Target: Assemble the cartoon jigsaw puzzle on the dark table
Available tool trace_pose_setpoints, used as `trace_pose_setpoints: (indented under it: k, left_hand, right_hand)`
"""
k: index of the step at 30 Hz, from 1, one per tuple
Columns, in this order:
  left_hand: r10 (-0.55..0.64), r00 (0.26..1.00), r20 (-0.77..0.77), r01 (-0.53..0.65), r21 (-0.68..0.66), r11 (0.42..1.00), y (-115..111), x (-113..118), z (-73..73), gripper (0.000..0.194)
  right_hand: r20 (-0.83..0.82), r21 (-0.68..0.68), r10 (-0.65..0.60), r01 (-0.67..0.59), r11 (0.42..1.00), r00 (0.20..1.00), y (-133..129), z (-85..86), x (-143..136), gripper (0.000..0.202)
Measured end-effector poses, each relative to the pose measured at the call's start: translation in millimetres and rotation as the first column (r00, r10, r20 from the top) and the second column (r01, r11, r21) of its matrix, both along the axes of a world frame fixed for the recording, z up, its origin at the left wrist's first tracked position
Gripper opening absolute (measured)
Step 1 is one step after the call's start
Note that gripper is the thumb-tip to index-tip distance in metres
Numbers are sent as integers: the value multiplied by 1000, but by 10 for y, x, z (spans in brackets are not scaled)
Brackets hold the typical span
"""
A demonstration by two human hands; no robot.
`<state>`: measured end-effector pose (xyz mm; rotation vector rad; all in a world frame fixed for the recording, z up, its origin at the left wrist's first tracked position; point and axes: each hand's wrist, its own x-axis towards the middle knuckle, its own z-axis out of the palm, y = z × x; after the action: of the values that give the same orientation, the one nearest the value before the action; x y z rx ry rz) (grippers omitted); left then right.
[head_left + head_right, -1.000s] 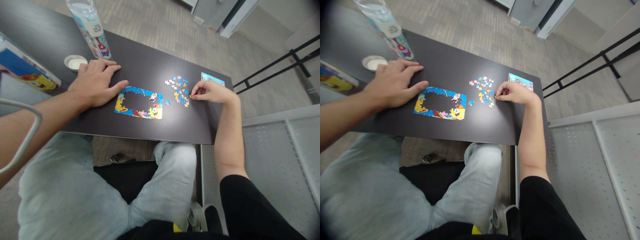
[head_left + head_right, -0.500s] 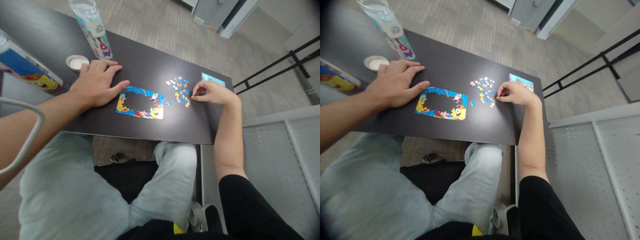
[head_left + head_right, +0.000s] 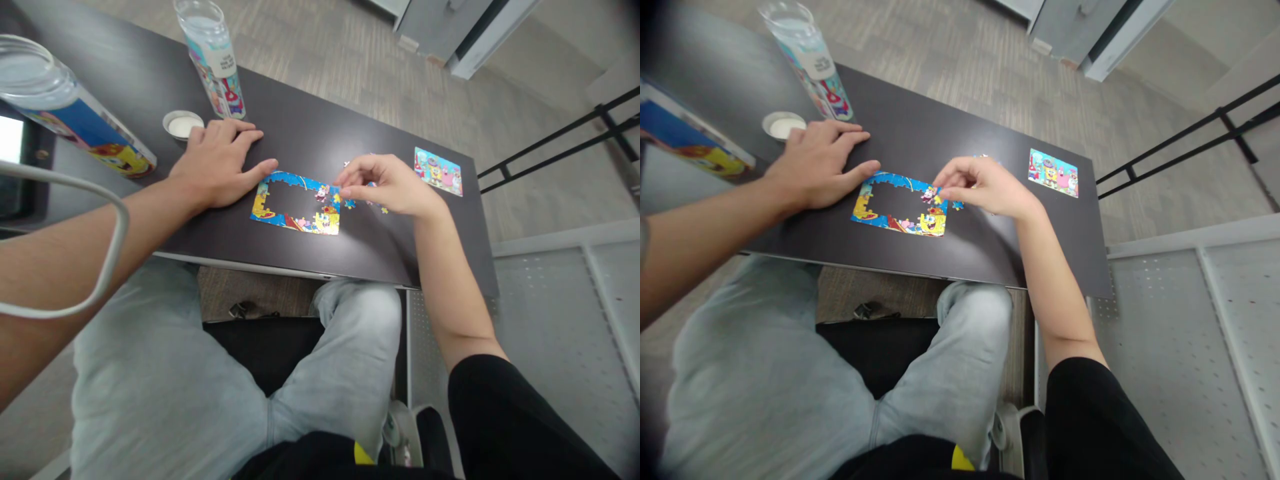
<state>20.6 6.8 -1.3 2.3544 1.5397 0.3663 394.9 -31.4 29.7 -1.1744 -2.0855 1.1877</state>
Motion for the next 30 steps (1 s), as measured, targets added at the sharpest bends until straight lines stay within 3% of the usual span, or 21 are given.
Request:
trace_pose_setpoints:
  k: [5, 15, 24, 30]
  left_hand:
    - [-5, 1000, 13, 4, 9, 1000, -21, 4, 8, 129]
    - [36, 999, 38, -34, -53, 998, -8, 15, 9, 147]
    - [32, 999, -6, -32, -48, 998, -3, 8, 10, 142]
    - [17, 999, -35, -17, -3, 1000, -29, 29, 35, 129]
  right_hand:
    - [0, -56, 106, -105, 993, 994, 31, -36, -365, 39]
    - [39, -67, 132, -129, 989, 991, 103, -169, -323, 40]
    - [73, 6, 148, -149, 989, 986, 106, -188, -316, 33]
    - [138, 151, 151, -172, 974, 979, 163, -275, -302, 28]
